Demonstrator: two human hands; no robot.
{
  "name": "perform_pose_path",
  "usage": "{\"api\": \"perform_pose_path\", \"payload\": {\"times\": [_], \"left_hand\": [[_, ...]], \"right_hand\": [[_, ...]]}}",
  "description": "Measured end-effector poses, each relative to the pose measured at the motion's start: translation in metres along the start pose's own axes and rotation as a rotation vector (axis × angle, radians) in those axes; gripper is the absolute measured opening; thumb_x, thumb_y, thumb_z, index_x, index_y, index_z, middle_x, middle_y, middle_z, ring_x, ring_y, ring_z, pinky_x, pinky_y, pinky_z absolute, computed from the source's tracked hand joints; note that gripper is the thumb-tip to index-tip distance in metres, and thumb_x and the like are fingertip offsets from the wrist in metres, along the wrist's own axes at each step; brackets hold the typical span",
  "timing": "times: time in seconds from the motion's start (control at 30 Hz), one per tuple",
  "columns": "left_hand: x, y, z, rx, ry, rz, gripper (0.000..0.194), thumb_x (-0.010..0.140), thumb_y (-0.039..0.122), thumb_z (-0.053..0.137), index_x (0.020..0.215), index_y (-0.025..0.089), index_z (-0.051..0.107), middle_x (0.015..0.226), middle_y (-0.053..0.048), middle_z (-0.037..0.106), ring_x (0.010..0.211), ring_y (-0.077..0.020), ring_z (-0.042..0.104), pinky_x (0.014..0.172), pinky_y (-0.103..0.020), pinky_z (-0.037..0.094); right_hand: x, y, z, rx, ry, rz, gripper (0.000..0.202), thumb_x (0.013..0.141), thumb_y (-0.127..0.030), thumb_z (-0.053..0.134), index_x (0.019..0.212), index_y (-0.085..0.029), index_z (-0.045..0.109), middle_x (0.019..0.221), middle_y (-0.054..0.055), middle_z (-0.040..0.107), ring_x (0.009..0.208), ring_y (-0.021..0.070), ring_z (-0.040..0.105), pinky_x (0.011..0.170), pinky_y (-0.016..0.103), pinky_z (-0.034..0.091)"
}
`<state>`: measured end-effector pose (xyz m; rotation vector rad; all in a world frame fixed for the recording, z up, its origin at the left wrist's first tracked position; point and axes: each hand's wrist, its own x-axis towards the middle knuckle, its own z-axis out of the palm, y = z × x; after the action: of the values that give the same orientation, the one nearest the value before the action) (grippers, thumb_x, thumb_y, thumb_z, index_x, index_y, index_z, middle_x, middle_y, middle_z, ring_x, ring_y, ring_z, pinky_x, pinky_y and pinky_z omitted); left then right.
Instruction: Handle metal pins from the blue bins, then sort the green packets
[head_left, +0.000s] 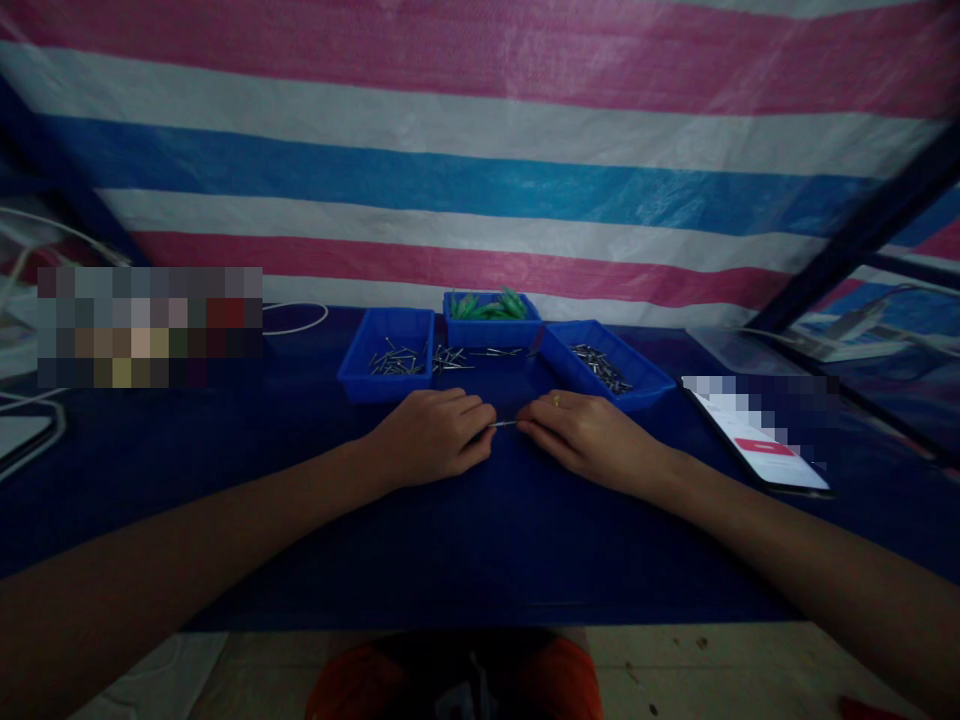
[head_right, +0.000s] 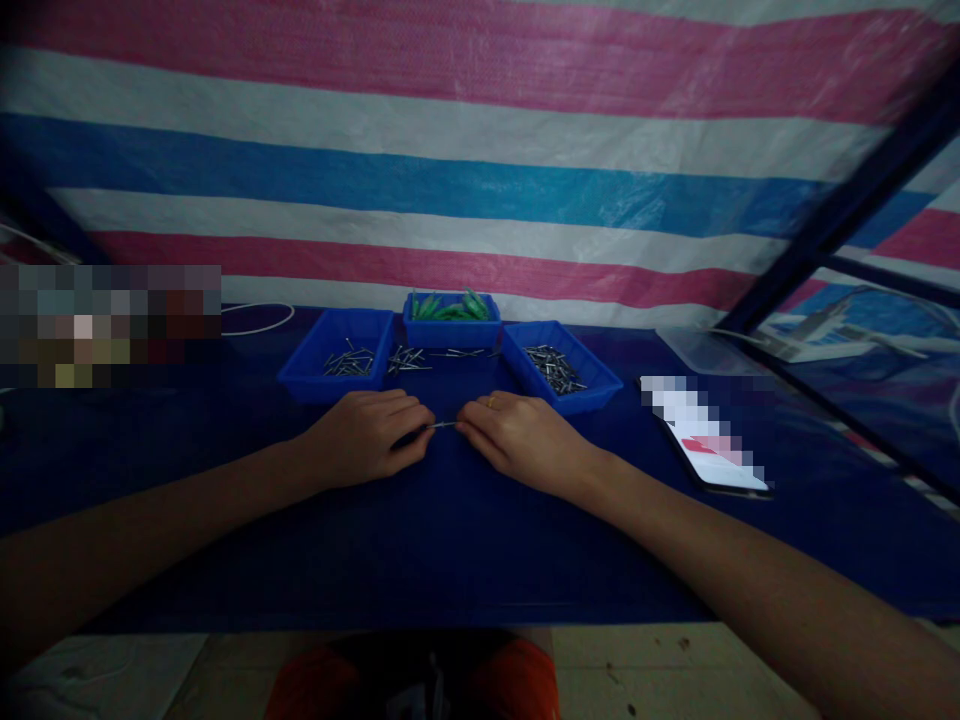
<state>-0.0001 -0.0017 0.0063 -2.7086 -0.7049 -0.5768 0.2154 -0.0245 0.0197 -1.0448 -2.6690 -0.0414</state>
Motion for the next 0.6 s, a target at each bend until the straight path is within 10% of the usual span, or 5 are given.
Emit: {"api": "perform_pose_path", "payload": {"times": [0.6], "left_hand": [[0.0,-0.0014,-0.0022,0.019,0.05,0.008,0.018,0.088,0.022,0.042,0.08,0.016,0.058,0.07,-0.001,0.06,0.065,-0.0132,0.054,0.058,-0.023,0.039]], "right_hand": [[-0.0002,0.0012,0.0017,-0.027,-0.041,0.044,0.023,0.093,-0.024,0.039,0.095,-0.013,0.059,0.079,0.006,0.059,0.075,0.0153,0.054,0.07,0.027,0.041]]}}
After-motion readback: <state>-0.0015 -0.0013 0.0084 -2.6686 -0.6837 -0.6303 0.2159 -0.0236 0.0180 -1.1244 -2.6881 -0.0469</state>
